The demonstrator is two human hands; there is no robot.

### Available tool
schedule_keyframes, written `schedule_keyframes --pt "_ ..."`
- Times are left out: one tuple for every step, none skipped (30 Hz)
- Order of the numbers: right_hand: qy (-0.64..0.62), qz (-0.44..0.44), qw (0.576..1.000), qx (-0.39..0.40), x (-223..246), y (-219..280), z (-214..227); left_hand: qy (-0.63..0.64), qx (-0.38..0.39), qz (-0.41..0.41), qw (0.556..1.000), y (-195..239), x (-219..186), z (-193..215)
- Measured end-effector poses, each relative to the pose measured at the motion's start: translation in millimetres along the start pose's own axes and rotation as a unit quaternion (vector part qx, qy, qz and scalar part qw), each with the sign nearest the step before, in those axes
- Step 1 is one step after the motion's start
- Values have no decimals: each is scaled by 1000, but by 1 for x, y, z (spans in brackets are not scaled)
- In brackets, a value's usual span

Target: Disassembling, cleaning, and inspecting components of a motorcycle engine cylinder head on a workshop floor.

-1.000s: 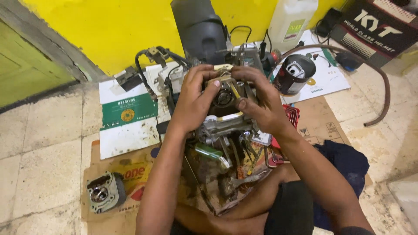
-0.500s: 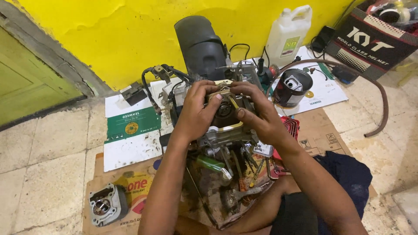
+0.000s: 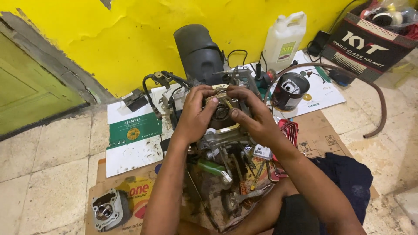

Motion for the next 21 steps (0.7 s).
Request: schedule_keyframes --pt "-4 1 1000 -1 -1 2 -1 1 1 5 1000 2 0 0" --pt "-5 1 1000 -1 -3 2 -2 0 1 6 1000 2 1 0" --pt "-10 -4 1000 -5 -5 3 -2 -3 -1 9 1000 1 3 -1" --pt "-14 -9 1000 -10 -7 3 -1 -6 -3 13 1000 1 4 -2" --pt "-14 -11 1000 -9 -7 4 -1 -6 -4 14 1000 1 4 -2" --pt "-34 -18 999 -8 -8 4 0 0 -13 10 1000 2 5 -3" --pt "-55 -23 998 -9 -9 3 1 5 -22 4 1000 1 5 -3" --pt "-56 -22 998 -8 -10 3 1 4 -22 4 1000 1 3 -3" --pt "-67 -28 997 -12 -11 3 0 12 -29 4 999 2 2 -3" --pt "-79 -33 996 -15 -12 3 0 20 -36 3 999 3 1 -3" --pt "-78 -32 996 -16 -15 3 -1 20 -35 2 999 3 3 -4" --pt "-75 -28 997 -21 -18 3 -2 5 -46 1 999 3 5 -5" --pt "-72 -25 997 -25 -22 4 -4 -9 -57 2 998 4 8 -6" --pt "-72 -26 997 -26 -19 4 -4 -9 -56 3 998 3 6 -6" --pt "-62 -26 997 -30 -17 5 -6 -21 -69 3 997 3 4 -6" --pt "-52 -27 998 -33 -15 6 -7 -34 -82 4 996 4 3 -6" --pt "-52 -25 998 -34 -15 5 -9 -34 -81 2 996 4 0 -5" --pt "-45 -19 998 -40 -16 5 -10 -18 -80 16 997 5 -3 -4" --pt "-39 -16 998 -44 -16 8 -11 1 -78 33 996 7 -5 -5" --pt "-40 -20 998 -44 -17 8 -11 2 -78 36 996 8 -6 -6" --pt "-35 -10 998 -44 -17 7 -11 15 -76 22 997 8 -7 -6"
Point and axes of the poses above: each hand's wrist, its own y-axis away from the middle knuckle, its own z-axis out of the back of the hand, x = y × z, the point moved 1 cm from there along -y, towards the middle knuckle, and after that the axes turned 3 degrees about -z, right-handed, at the moved point
